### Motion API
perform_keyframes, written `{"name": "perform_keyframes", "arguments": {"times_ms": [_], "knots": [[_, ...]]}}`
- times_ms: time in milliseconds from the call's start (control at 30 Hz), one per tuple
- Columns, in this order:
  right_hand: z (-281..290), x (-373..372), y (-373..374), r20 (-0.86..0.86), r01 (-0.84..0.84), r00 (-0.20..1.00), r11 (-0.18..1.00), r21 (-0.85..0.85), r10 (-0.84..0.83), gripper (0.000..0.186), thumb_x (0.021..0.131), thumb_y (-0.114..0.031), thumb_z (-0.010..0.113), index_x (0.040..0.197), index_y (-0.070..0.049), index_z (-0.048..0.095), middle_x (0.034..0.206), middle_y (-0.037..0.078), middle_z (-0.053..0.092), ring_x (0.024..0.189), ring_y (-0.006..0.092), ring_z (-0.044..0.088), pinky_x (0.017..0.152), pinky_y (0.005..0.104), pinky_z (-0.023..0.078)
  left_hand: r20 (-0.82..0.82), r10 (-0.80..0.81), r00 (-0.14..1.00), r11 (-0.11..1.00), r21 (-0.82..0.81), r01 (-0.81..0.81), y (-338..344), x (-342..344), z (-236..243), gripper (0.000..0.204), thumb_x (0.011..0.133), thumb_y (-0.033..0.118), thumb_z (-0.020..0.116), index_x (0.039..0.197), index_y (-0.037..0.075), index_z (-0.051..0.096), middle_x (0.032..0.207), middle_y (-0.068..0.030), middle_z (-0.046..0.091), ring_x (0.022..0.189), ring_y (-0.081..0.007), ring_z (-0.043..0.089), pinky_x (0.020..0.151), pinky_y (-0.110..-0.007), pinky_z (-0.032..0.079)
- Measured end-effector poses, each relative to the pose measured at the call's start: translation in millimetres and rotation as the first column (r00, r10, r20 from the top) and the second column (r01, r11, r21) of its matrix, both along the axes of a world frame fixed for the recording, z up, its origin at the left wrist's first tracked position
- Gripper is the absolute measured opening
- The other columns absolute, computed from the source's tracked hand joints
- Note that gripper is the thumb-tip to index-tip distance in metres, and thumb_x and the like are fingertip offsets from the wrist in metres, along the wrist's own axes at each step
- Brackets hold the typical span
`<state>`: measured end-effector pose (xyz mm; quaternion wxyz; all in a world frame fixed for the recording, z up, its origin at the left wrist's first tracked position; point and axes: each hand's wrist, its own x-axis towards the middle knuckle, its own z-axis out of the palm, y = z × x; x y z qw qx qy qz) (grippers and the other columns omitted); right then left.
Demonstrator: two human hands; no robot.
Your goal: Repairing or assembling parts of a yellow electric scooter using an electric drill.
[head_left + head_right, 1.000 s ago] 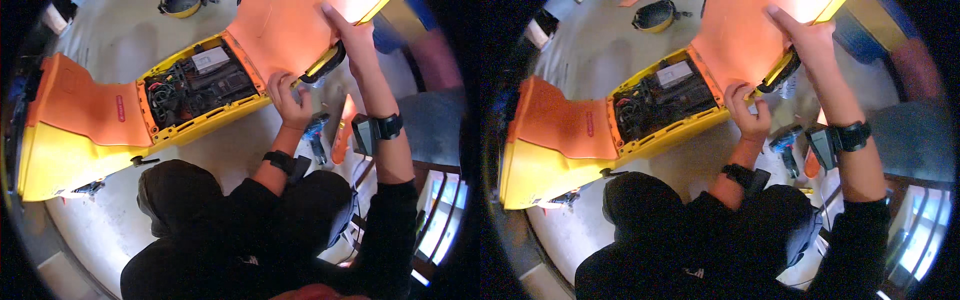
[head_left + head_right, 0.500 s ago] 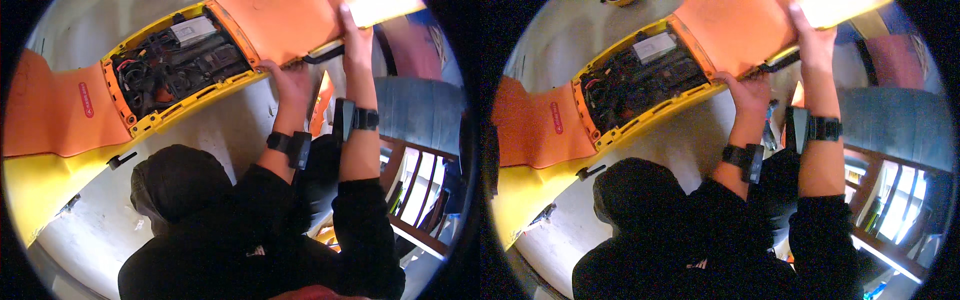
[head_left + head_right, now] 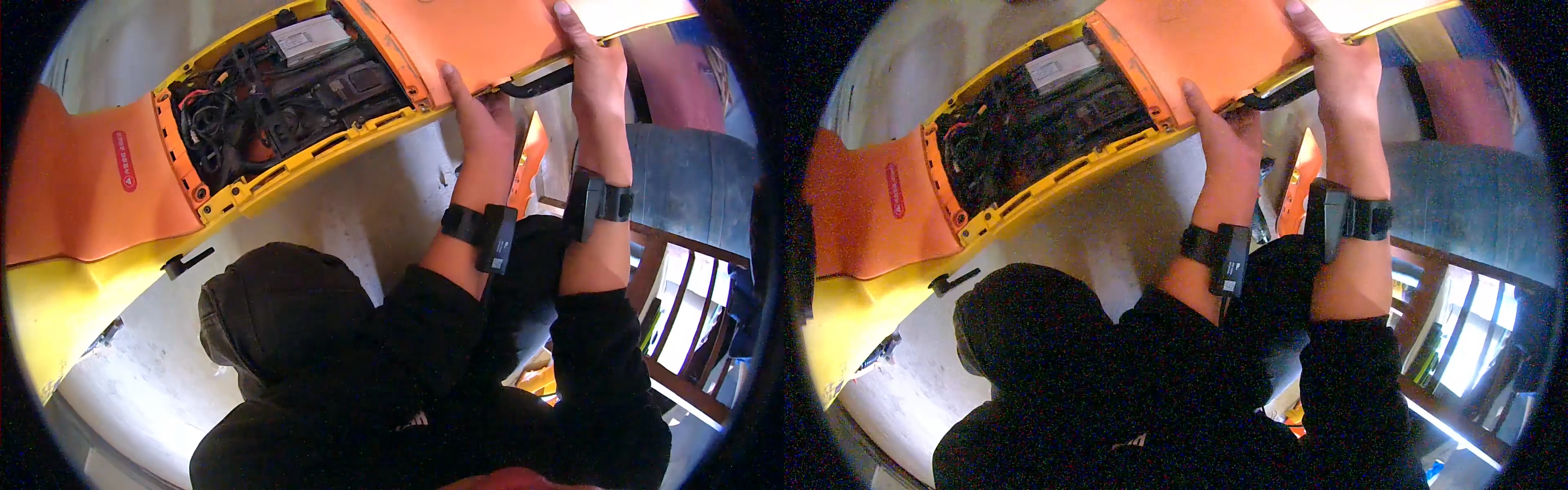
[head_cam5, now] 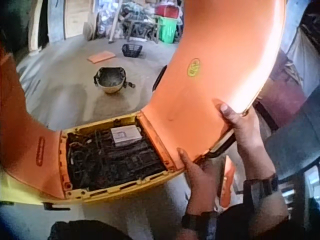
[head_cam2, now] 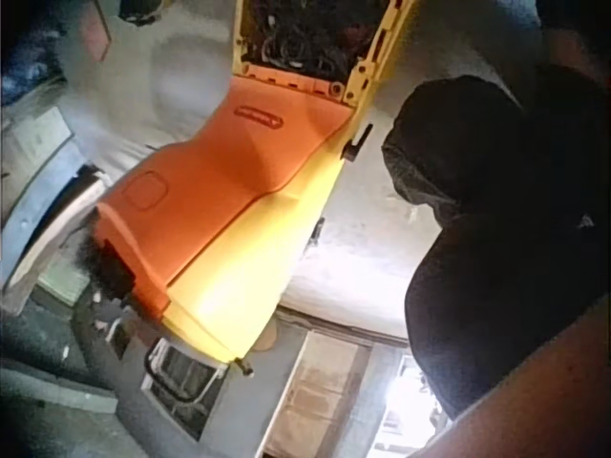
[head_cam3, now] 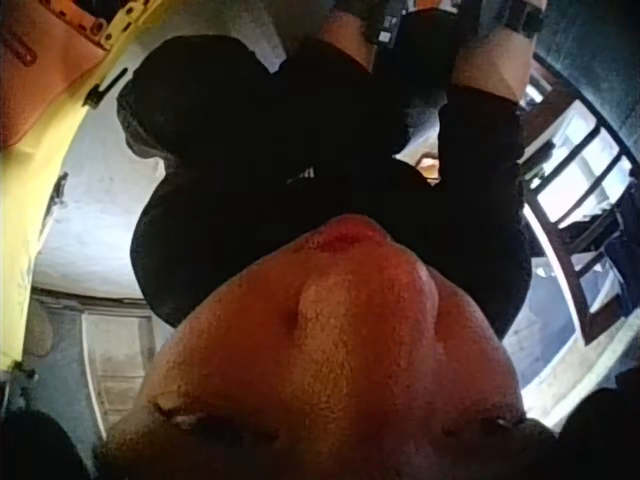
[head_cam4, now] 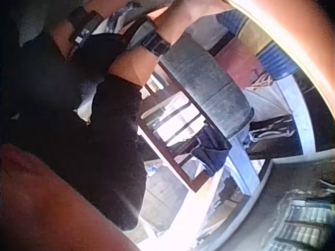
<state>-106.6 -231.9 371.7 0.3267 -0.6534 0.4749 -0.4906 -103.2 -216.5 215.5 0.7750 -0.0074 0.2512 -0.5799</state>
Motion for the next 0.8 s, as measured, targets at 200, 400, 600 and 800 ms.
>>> {"name": "perform_keyframes", "arguments": {"times_ms": [200, 400, 600, 800], "knots": [[-10.7, -14.0, -17.3, 0.034, 0.065, 0.998, 0.994, -0.087, -0.062, 0.069, 0.078, -0.035, 0.084, 0.125, 0.005, 0.055, 0.115, 0.011, 0.065, 0.106, 0.0214, 0.062, 0.096, 0.0338, 0.048, 0.024, -0.02, 1.0, 1.0, 0.019, 0.019, -0.8, -2.5, 5.0, 0.068, 0.091, 0.06, 0.059, 0.134, 0.007, 0.049, 0.133, -0.007, 0.057, 0.112, -0.0244, 0.058, 0.098, -0.039, 0.051], [-26.9, -21.0, -29.3, 0.2, 0.207, 0.959, 0.978, -0.01, -0.201, 0.045, 0.099, -0.04, 0.058, 0.117, 0.0, 0.059, 0.091, 0.001, 0.063, 0.081, 0.0107, 0.057, 0.071, 0.0248, 0.045, 0.076, -0.276, 0.958, 0.961, 0.022, 0.275, 19.1, 7.9, 20.0, 0.081, 0.091, 0.076, 0.037, 0.131, 0.006, 0.049, 0.137, -0.0187, 0.051, 0.113, -0.0277, 0.059, 0.094, -0.043, 0.052], [-14.4, -39.0, -37.1, 0.569, 0.152, 0.794, 0.977, 0.15, -0.211, 0.049, 0.104, -0.049, 0.04, 0.1, -0.006, 0.062, 0.078, 0.002, 0.06, 0.067, 0.0127, 0.055, 0.059, 0.0263, 0.043, 0.78, -0.609, -0.145, 0.588, 0.566, 0.578, 24.3, 78.8, 56.3, 0.079, 0.099, 0.063, 0.036, 0.096, -0.011, 0.062, 0.076, -0.0211, 0.069, 0.064, -0.0277, 0.07, 0.063, -0.035, 0.058], [-50.3, -55.4, -63.5, 0.733, 0.001, 0.643, 0.957, 0.291, -0.223, 0.059, 0.104, -0.054, 0.032, 0.111, -0.005, 0.063, 0.089, 0.007, 0.066, 0.078, 0.0189, 0.06, 0.071, 0.0315, 0.049, 0.94, -0.319, 0.121, 0.816, 0.337, -0.469, -6.9, 119.3, 48.5, 0.036, 0.096, 0.027, 0.051, 0.087, -0.006, 0.06, 0.073, -0.016, 0.064, 0.06, -0.0249, 0.061, 0.056, -0.036, 0.049]]}}
